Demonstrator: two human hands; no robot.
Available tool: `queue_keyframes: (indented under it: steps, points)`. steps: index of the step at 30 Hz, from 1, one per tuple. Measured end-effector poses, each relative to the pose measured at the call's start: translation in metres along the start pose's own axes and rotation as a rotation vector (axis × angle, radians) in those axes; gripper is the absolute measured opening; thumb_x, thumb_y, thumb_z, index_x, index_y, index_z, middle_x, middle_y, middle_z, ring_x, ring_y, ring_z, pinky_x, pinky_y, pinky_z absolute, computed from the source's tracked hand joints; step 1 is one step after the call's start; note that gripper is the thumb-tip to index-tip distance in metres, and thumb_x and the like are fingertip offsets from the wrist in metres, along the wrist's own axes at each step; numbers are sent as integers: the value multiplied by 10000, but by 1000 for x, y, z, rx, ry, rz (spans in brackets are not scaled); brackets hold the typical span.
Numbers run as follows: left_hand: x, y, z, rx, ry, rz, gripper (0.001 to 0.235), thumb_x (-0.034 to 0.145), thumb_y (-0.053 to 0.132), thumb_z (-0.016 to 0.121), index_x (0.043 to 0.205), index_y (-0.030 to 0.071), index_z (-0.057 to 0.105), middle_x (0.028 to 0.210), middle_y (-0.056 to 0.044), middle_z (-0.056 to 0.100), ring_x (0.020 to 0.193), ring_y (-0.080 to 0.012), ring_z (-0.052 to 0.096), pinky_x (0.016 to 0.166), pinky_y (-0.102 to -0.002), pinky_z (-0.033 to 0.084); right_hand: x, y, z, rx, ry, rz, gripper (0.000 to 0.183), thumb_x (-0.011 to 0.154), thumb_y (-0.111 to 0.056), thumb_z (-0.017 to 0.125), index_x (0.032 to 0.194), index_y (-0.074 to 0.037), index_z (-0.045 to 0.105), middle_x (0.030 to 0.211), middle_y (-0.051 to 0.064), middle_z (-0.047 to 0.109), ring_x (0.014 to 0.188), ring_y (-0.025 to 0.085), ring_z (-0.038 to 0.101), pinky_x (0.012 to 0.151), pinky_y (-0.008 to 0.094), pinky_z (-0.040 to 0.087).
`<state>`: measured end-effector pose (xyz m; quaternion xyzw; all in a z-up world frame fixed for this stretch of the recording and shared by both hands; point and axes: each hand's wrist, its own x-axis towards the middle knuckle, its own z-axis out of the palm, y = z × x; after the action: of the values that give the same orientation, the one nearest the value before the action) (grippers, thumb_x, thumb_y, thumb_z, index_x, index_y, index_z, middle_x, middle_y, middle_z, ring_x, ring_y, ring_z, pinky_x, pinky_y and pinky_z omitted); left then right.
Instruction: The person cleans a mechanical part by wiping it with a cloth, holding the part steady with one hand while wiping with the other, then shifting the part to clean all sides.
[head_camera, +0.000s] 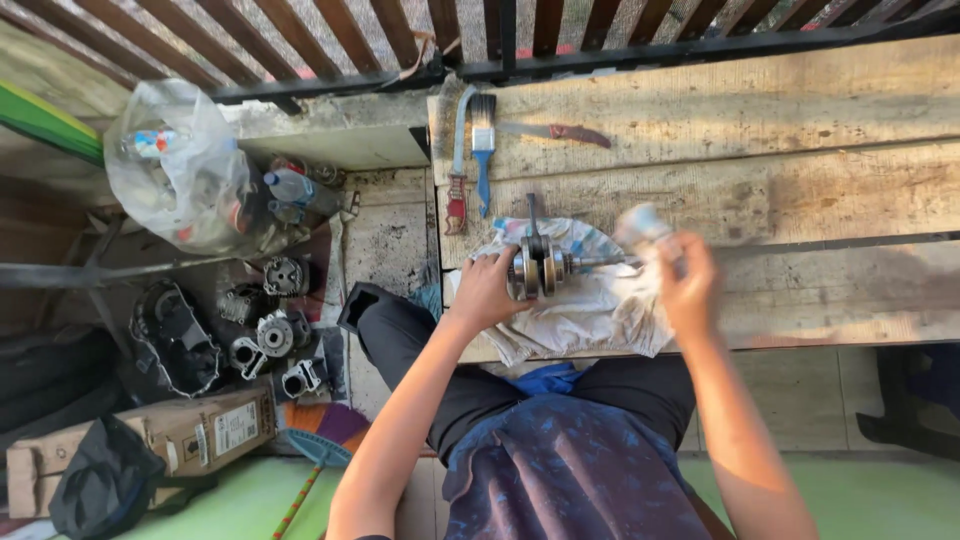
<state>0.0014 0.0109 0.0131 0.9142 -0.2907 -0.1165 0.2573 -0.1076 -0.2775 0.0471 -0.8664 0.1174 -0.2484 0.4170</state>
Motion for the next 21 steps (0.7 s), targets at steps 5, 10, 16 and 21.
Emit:
queue_keyframes:
  steps: [5,10,16,21]
  points:
    - [-4,-34,32,55,97,245,782,643,357,823,1338,81,597,1263,-182,663,1167,-405,604,1001,-490,410,-27,-83,82,-187,-208,-516,351,861,-254,704,1132,-32,679,1198,171,645,1178,374,567,1031,520,396]
    - [1,-14,17,76,248,348,774,717,253,797,1432,32,599,1389,-200,650,1269,-390,595,1074,-470,414,-5,-75,131,-454,-255,-430,722,946,-473,530,1380,103,565,1468,288,510,1393,443,432,1158,552,253]
    - [-4,10,0,73,-40,-28,901,648,509,911,1290,-7,546,1050,-188,681,1044,-373,616,936,-496,427,9,-65,129,-377,-545,-21,603,1004,-462,504,1369,17,541,1529,223,471,1415,429,427,1193,508,294]
    - [-3,-8,19,71,53,18,716,667,490,899,1213,110,635,1094,-143,720,1091,-339,639,976,-484,434,-38,-56,77,-152,-347,-405,565,906,-158,666,1435,0,544,1518,258,517,1369,421,495,1163,485,350]
